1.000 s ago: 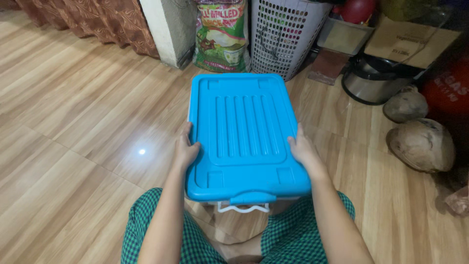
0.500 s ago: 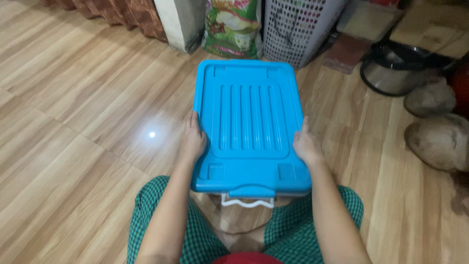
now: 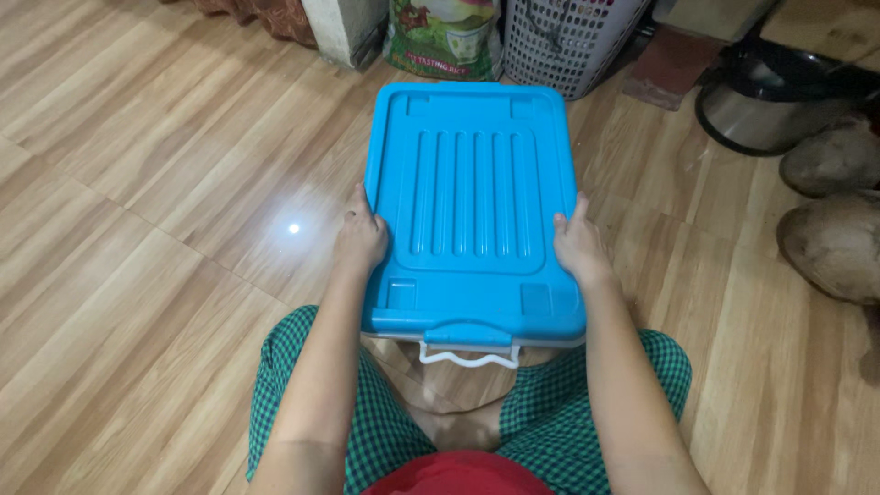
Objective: The person sits on the floor and organizes various tools and household items into a white plastic storage bin. They place a ladle, scrubbers, a blue-handled tool, wooden sticks, and a yellow rope into the bin, then close the lid. Finally, they open a large rice sack and remove two metal levels.
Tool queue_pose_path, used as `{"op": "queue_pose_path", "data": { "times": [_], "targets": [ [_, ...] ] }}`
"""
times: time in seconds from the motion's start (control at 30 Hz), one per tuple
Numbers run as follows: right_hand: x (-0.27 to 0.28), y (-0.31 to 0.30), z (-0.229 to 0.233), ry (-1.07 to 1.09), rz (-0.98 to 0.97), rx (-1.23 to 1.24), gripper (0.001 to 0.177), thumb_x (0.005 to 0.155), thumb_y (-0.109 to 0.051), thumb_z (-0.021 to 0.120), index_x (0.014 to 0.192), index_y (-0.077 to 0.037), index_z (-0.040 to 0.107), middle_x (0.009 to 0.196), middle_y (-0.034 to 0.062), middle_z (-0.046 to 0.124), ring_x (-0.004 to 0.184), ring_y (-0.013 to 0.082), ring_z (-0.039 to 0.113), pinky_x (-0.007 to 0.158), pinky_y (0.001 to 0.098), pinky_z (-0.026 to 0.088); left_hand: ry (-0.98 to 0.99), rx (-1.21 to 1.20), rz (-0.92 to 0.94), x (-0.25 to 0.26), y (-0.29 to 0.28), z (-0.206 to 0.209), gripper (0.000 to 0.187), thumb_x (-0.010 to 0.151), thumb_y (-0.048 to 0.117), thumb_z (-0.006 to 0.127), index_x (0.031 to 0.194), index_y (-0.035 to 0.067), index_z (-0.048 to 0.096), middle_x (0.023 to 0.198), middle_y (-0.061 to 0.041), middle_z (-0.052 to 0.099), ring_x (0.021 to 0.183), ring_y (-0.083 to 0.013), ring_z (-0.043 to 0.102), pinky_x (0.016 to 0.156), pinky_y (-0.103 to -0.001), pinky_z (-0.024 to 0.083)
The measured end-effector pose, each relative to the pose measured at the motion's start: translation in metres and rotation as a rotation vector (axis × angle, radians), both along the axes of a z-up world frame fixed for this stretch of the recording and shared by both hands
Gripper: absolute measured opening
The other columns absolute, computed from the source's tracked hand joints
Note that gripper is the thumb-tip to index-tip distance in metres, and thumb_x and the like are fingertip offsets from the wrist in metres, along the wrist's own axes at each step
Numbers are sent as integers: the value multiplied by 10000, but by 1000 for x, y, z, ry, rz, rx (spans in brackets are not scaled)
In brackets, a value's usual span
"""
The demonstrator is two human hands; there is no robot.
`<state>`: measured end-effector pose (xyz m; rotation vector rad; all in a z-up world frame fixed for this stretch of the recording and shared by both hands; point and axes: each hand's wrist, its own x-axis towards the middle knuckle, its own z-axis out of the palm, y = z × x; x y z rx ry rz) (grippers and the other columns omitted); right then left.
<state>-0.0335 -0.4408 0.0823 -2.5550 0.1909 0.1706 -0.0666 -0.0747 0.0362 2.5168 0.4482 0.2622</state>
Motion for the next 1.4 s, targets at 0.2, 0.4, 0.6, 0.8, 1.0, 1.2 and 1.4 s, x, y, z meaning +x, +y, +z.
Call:
{"op": "queue_pose_path", "data": {
  "times": [0.2,0.4,0.6,0.8,1.0,1.2,1.4],
  "targets": [
    [-8,-12,-33,-231,76,100,636,1077,-332,454,1597,-81,188,1393,367,537,1255,528,543,1048,559,429,26,-32,33,-27,-4,3,644,999,360,485,1517,20,312,1190,-377,625,1060,-539,632,925,-594,492],
    [-3,-14,-28,-106,31,94,616,1059,-331,427,1574,-99,181,1342,353,567,1215,527,560,1023,587,427,136,-48,71,-24,-9,18,540,1024,442,475,1350,11,469,1136,-340,670,1077,-518,641,934,-600,487],
    [-14,-7,-14,-58,-1,16,587,1084,-330,413,1582,-113,192,1203,378,630,1127,560,596,996,608,442,178,-82,130,-18,-7,18,572,1018,523,470,1271,17,554,1172,-311,673,1122,-488,637,957,-572,494],
    [5,-2,-25,-133,15,56,585,1072,-310,422,1566,-101,188,1175,372,646,1112,558,604,984,598,451,179,-60,136,-4,-1,13,574,1013,514,464,1292,18,540,1190,-306,666,1135,-485,631,956,-580,488],
    [43,8,-26,-84,-49,62,552,1075,-331,399,1561,-152,208,1193,357,641,1110,540,617,956,589,476,33,145,90,33,-4,36,607,980,478,531,1394,35,505,1275,-261,620,1180,-449,587,967,-549,463],
    [52,5,-24,-78,-18,38,571,1073,-346,395,1568,-147,191,1167,374,642,1097,550,614,952,603,465,-394,240,-666,-29,-86,72,506,965,442,639,1371,148,566,1355,-147,584,1289,-361,536,1097,-547,402],
    [57,2,-34,-100,-10,31,584,1069,-349,415,1566,-133,197,1156,373,648,1091,555,616,953,612,465,-93,358,-1084,-90,-114,83,956,659,469,821,1476,156,436,1530,-125,420,1424,-386,360,1121,-618,283]
  ]
}}
